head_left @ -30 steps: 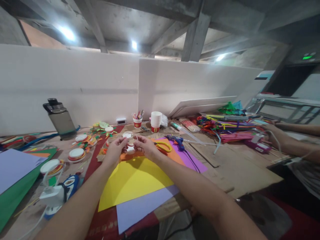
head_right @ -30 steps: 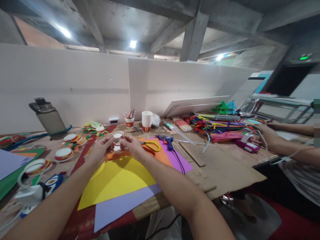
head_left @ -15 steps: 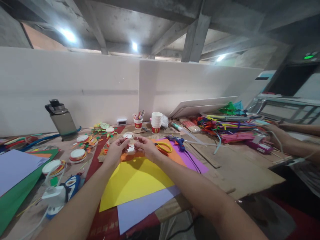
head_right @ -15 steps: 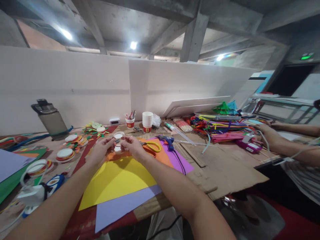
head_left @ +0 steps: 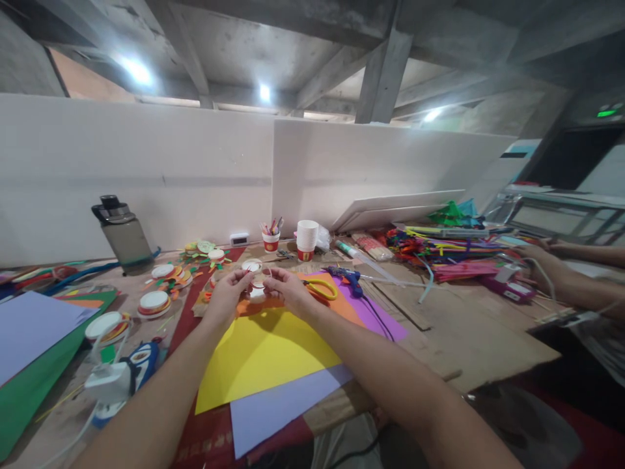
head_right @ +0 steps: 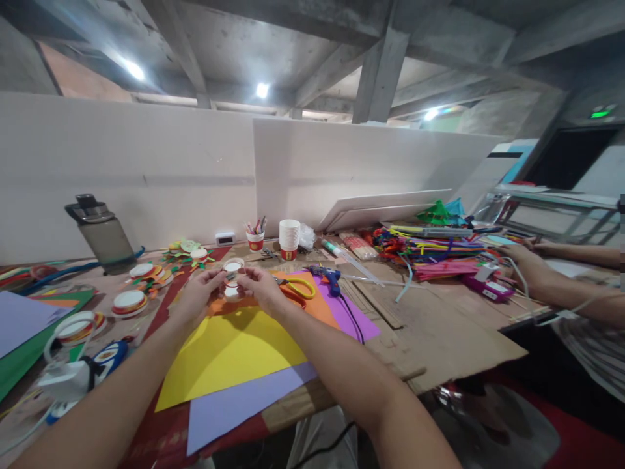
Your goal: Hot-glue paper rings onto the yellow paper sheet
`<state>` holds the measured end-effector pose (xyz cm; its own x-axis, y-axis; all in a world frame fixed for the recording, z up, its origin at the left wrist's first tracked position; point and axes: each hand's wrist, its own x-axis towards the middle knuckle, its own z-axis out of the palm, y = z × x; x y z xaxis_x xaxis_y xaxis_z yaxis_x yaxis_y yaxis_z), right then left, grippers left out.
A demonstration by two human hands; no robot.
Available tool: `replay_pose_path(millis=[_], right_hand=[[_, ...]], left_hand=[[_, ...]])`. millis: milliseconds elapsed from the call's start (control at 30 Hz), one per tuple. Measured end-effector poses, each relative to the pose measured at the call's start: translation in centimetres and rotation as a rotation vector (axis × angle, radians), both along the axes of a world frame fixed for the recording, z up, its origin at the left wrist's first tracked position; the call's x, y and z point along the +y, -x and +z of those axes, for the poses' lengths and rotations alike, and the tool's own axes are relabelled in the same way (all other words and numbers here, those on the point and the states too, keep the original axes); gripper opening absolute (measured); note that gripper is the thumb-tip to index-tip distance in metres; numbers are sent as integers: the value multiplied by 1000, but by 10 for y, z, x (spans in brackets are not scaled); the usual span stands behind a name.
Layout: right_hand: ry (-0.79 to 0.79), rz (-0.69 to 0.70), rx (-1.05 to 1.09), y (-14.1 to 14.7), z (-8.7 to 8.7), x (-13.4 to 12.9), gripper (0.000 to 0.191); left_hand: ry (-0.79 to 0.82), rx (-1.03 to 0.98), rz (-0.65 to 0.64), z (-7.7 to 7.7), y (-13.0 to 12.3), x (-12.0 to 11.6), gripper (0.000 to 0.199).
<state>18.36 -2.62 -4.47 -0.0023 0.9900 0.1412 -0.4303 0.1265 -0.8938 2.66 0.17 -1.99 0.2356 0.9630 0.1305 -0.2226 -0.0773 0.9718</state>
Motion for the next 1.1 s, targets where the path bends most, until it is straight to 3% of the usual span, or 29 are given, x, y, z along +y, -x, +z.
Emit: replay_pose_path(millis=[567, 833, 1100], right_hand=[[4, -4, 4, 0, 3, -5, 44], [34, -214, -12, -2, -3, 5, 45], [33, -347, -139, -11, -4, 4, 36]], left_hand=[[-6, 21, 33, 0, 0, -2, 53], [61, 41, 138, -5, 8, 10, 54], [121, 154, 107, -15, 12, 17, 41]])
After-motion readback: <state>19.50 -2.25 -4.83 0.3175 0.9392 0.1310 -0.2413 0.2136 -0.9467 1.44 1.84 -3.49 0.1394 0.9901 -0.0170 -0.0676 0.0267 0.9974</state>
